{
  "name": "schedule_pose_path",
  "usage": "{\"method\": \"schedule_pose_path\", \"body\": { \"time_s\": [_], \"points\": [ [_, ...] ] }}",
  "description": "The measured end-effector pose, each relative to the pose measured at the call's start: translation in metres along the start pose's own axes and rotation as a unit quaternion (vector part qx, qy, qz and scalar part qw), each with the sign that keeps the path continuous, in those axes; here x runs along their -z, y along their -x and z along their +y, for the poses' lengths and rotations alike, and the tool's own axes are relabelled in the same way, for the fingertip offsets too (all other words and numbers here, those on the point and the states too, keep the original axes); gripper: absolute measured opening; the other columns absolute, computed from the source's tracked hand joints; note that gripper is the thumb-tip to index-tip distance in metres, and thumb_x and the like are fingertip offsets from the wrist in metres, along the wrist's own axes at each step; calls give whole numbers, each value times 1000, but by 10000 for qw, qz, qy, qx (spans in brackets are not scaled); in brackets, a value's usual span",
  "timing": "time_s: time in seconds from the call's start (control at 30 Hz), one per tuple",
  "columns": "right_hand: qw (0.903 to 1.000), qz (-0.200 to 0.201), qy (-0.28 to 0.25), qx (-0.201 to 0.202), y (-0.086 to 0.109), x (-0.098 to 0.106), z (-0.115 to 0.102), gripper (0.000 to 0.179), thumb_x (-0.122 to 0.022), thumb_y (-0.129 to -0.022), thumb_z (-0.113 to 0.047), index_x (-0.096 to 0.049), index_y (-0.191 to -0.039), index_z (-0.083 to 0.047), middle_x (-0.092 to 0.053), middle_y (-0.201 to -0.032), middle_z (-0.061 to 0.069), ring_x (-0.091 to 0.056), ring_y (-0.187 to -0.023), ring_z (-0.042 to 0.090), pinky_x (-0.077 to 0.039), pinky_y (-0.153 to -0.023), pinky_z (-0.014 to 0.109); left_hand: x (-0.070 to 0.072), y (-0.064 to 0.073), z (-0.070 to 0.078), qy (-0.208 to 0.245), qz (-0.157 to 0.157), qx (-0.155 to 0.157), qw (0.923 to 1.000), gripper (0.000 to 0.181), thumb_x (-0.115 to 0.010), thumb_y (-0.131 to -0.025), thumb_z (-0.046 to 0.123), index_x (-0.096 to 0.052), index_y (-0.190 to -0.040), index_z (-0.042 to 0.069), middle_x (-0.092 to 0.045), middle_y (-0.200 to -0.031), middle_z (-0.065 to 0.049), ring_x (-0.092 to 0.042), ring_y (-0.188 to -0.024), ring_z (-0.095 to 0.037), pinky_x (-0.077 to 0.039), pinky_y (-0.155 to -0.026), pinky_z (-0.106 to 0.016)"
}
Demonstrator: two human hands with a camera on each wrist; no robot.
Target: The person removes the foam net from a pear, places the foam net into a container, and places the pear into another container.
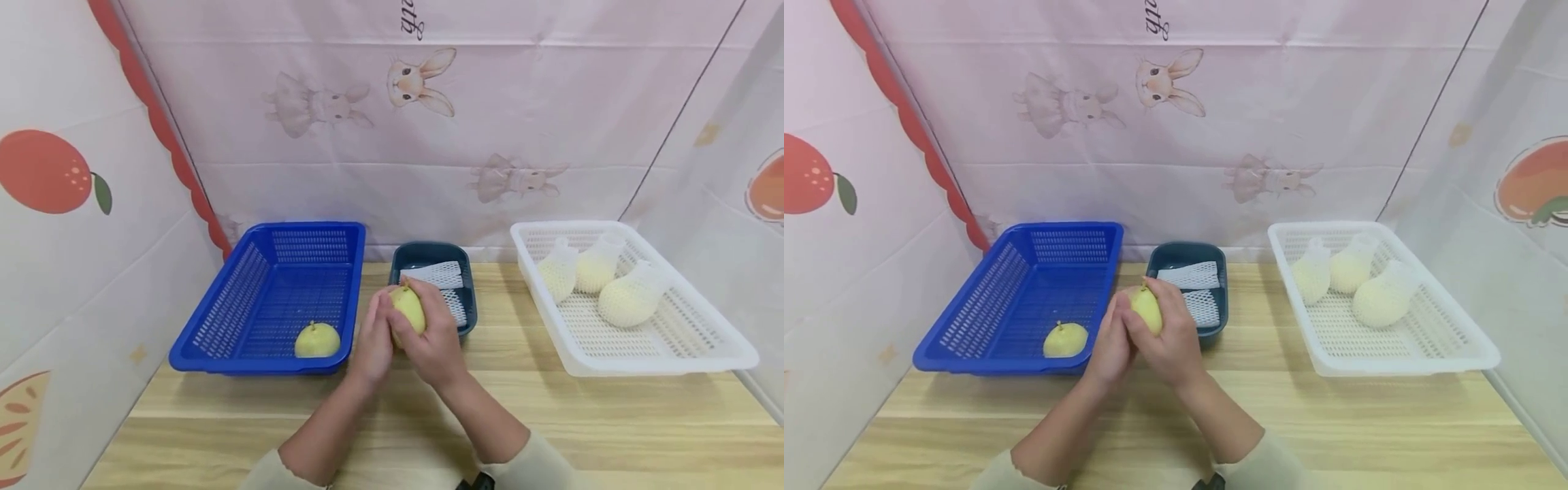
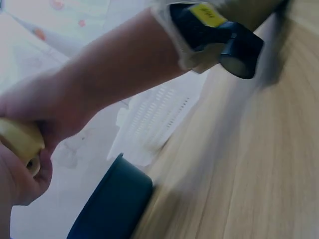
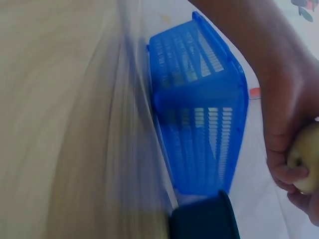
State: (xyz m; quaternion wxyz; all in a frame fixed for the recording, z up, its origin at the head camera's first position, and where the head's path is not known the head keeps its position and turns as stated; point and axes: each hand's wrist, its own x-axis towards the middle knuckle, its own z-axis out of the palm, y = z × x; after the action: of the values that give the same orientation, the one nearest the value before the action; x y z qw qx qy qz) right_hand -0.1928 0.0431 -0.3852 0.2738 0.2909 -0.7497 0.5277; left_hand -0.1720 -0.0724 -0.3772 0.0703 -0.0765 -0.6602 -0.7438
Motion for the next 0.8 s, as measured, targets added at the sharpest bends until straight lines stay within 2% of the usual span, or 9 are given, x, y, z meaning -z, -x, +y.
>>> {"method": "schedule_pose_path", "body": {
  "time_s": [0.1,0.2,0.3,0.4,0.5,0.57,0.63,0.73,0.8],
  "points": [
    [9986,454,-219,145,-4,-13,0,32,-63,-94,-22,-64,-125,-13,-64,-125,3,-58,-112,18,-51,-92,36,3,6,2,-630,244,-347,9971,47,-22,-108,44,-39,-144,18,-46,-141,-4,-48,-121,-20,-44,-102,-36],
    [9958,672,-491,377,-8,-21,1,26,-59,-96,-14,-68,-120,-8,-67,-118,7,-61,-109,21,-52,-93,36,8,11,7,-1041,162,-571,9928,44,-23,-109,39,-33,-149,23,-38,-150,0,-40,-135,-20,-37,-111,-45],
    [9943,735,-635,434,-11,-29,0,25,-53,-99,-8,-68,-119,-7,-67,-118,8,-61,-109,21,-51,-96,36,15,13,14,-1538,33,-677,9858,47,-31,-108,39,-27,-153,24,-31,-154,0,-33,-141,-21,-35,-113,-48],
    [9941,609,-837,335,-12,-40,-5,28,-47,-102,-6,-66,-123,-8,-65,-120,8,-60,-112,20,-50,-98,35,26,14,20,-1802,40,-665,9814,56,-45,-104,41,-28,-154,23,-30,-154,-1,-35,-138,-22,-41,-109,-45],
    [9922,223,-1199,239,-10,-51,-10,34,-38,-107,-15,-60,-131,-8,-60,-128,9,-55,-120,22,-46,-103,37,42,15,23,-1945,179,-633,9787,67,-62,-95,47,-34,-151,23,-38,-148,-2,-44,-128,-22,-48,-99,-39],
    [9889,-157,-1462,221,-8,-56,-14,46,-27,-109,-31,-55,-138,-8,-55,-135,10,-50,-128,25,-42,-108,41,54,16,24,-2055,284,-640,9761,74,-70,-88,49,-38,-149,22,-44,-144,-4,-49,-118,-23,-49,-91,-37],
    [9845,-611,-1618,298,-5,-60,-17,64,-14,-107,-48,-48,-144,-8,-49,-143,12,-43,-136,27,-36,-112,46,67,17,25,-2227,426,-614,9720,78,-77,-82,49,-42,-146,23,-51,-136,-5,-53,-108,-24,-50,-82,-35],
    [9770,-1359,-1612,310,-1,-65,-19,80,-3,-99,-64,-36,-153,-14,-36,-155,8,-31,-145,26,-29,-116,51,86,21,27,-2493,614,-495,9652,74,-82,-78,41,-47,-141,25,-56,-128,-5,-54,-101,-23,-51,-76,-35],
    [9718,-1881,-1393,279,2,-69,-18,76,-4,-99,-64,-26,-157,-19,-27,-161,4,-24,-149,23,-27,-117,53,101,23,28,-2723,788,-492,9577,68,-84,-79,34,-50,-137,25,-56,-126,-4,-53,-100,-22,-50,-75,-34]
  ]
}}
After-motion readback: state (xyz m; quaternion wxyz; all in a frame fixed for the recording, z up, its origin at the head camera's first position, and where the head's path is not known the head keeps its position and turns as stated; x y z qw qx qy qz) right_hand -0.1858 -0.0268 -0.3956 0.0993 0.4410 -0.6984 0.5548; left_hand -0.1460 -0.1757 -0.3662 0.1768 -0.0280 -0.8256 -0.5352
